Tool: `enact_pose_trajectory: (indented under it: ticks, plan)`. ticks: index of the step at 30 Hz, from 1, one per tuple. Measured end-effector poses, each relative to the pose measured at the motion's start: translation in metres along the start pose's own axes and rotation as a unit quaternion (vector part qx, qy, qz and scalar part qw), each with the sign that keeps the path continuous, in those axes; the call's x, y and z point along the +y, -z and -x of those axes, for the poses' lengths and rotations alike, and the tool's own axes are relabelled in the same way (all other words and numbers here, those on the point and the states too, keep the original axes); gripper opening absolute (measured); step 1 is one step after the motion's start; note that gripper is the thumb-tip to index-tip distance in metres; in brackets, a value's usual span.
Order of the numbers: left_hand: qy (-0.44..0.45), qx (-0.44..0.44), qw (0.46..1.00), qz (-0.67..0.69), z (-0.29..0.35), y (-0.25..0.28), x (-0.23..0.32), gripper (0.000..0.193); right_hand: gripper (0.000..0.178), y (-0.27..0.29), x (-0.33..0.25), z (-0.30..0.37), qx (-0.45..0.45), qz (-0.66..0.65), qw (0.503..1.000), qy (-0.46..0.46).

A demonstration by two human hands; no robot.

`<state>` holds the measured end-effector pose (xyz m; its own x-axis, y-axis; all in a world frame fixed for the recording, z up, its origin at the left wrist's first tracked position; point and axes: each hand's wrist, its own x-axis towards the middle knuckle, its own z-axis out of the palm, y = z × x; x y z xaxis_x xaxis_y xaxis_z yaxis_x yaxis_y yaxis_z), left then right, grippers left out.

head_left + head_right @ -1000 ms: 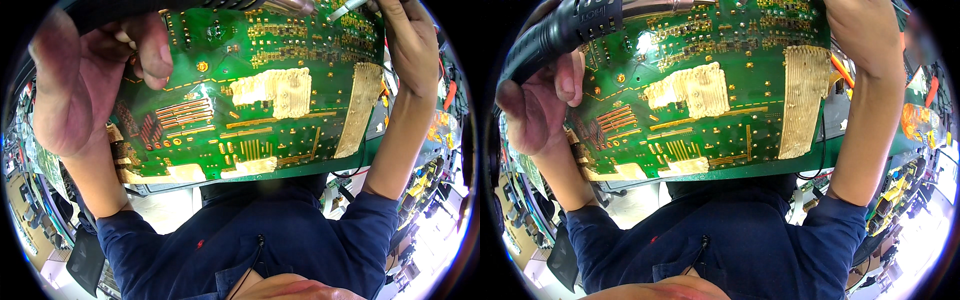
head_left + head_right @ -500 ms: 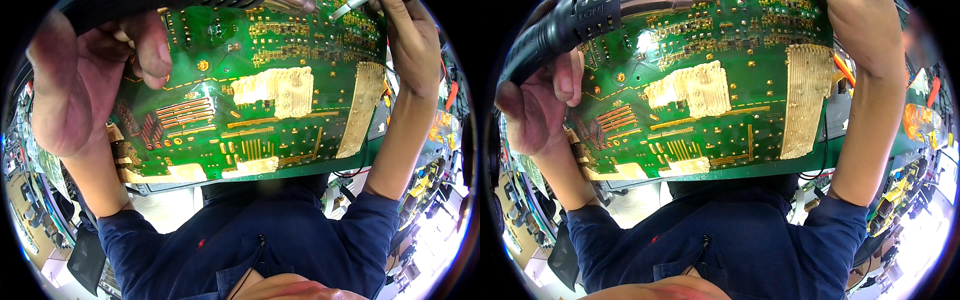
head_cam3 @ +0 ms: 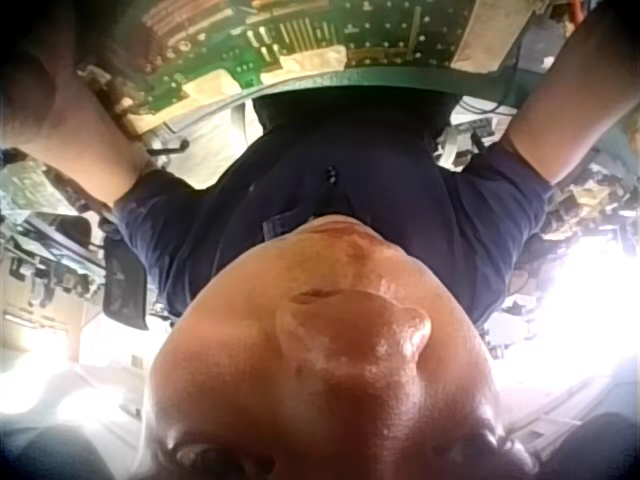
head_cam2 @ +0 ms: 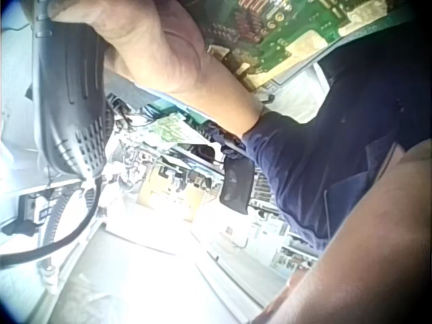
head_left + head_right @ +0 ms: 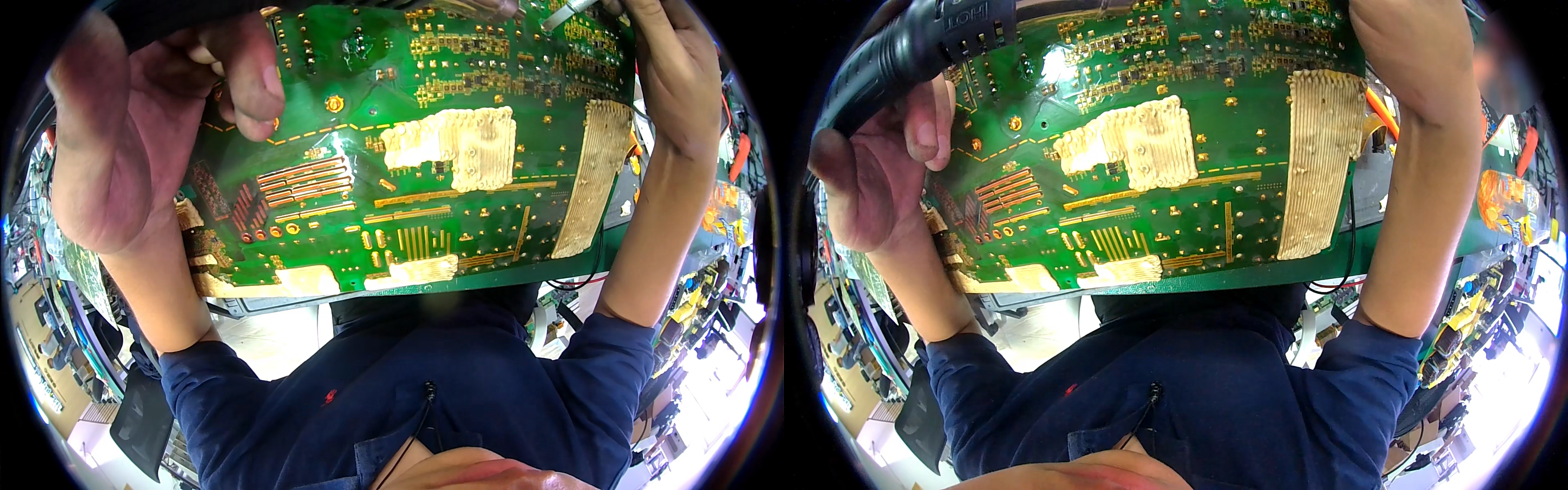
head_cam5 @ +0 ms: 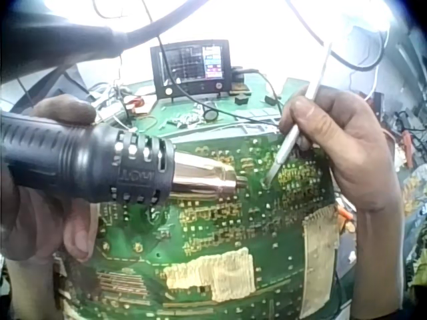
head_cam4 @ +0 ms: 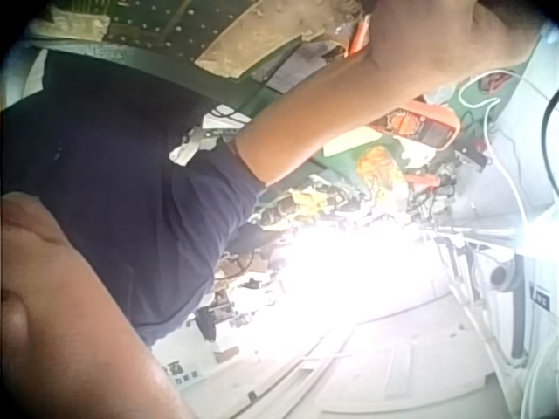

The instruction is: The person uses a hot air gun and a metal pick to heat and remove components from a large green circuit board.

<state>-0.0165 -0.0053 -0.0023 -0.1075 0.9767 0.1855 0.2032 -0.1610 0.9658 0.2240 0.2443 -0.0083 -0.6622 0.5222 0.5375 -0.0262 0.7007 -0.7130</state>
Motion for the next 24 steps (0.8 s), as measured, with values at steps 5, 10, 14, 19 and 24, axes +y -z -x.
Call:
enact_pose_trajectory:
  ticks: [5,10,14,19,24]
  plan:
    - [-0.01,-0.012,1.0,-0.003,0.002,0.007,-0.004,0.099,0.033,0.002,-0.002,0.0,-0.004,-0.011,1.0,-0.015]
    - [-0.02,-0.018,0.999,0.018,0.002,0.009,-0.007,0.098,0.033,-0.003,0.0,0.001,0.019,0.026,0.999,0.011]
    - [-0.024,-0.03,0.999,0.011,0.002,0.013,-0.007,0.098,0.033,-0.002,0.001,0.001,-0.002,0.021,0.999,0.034]
    - [-0.013,-0.017,1.0,0.019,0.002,0.009,-0.006,0.097,0.032,-0.003,-0.015,0.002,-0.002,-0.001,1.0,-0.004]
    - [-0.017,-0.007,1.0,0.011,0.001,0.006,-0.002,0.098,0.031,0.006,0.006,-0.003,-0.034,-0.008,0.998,0.051]
